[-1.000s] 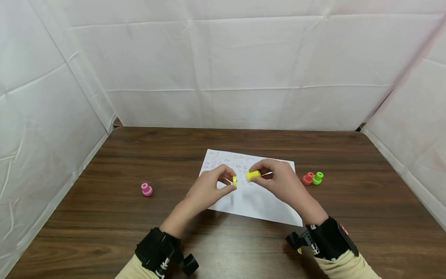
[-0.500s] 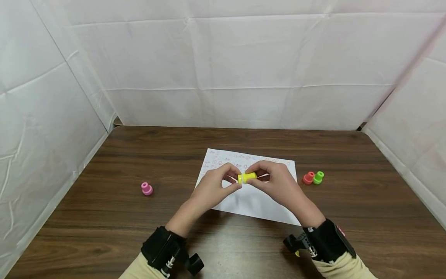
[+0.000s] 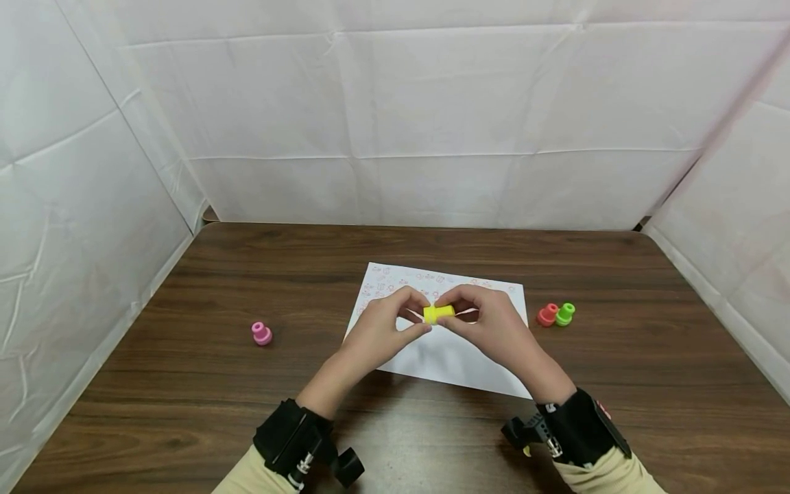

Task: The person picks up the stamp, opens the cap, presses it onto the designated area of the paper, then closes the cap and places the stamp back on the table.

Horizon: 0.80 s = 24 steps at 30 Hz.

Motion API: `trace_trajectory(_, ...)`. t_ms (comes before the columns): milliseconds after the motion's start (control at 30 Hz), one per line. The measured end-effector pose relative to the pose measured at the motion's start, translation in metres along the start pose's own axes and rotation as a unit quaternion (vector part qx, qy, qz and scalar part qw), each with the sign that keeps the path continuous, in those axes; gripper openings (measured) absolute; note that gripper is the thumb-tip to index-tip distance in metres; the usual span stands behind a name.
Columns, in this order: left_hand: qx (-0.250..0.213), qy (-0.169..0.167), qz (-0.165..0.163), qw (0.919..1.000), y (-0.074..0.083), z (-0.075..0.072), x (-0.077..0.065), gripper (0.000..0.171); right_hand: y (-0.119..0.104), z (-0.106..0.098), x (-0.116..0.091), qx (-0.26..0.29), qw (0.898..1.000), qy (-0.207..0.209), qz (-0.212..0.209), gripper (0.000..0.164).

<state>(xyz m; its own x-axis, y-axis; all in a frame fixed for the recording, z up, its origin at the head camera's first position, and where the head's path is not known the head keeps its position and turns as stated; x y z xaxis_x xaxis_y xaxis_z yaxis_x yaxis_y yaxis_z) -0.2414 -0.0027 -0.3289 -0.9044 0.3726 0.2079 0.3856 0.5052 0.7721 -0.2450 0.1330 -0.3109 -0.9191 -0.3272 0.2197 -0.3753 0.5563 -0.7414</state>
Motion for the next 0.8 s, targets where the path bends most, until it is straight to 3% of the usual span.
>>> trace_trajectory(800,-0.004,-0.006,0.016,0.9998,0.0001,0.0046,0.0000,0.022,0.0034,0.0045,-0.0021,0.022,1.000,-0.013,0.008,0.018)
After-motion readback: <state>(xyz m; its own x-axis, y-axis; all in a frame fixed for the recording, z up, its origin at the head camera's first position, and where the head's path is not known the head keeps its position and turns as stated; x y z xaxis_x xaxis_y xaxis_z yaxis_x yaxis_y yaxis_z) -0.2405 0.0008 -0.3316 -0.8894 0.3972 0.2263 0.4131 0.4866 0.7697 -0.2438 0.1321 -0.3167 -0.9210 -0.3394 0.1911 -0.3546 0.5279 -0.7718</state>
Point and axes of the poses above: each hand's wrist, its own x-axis towards the middle knuckle, its own z-axis out of the palm, y = z × x, the point moved 9 cm from there along x, towards the middle knuckle, and after that the axes turned 3 degrees about x, right-handed, at the moved point
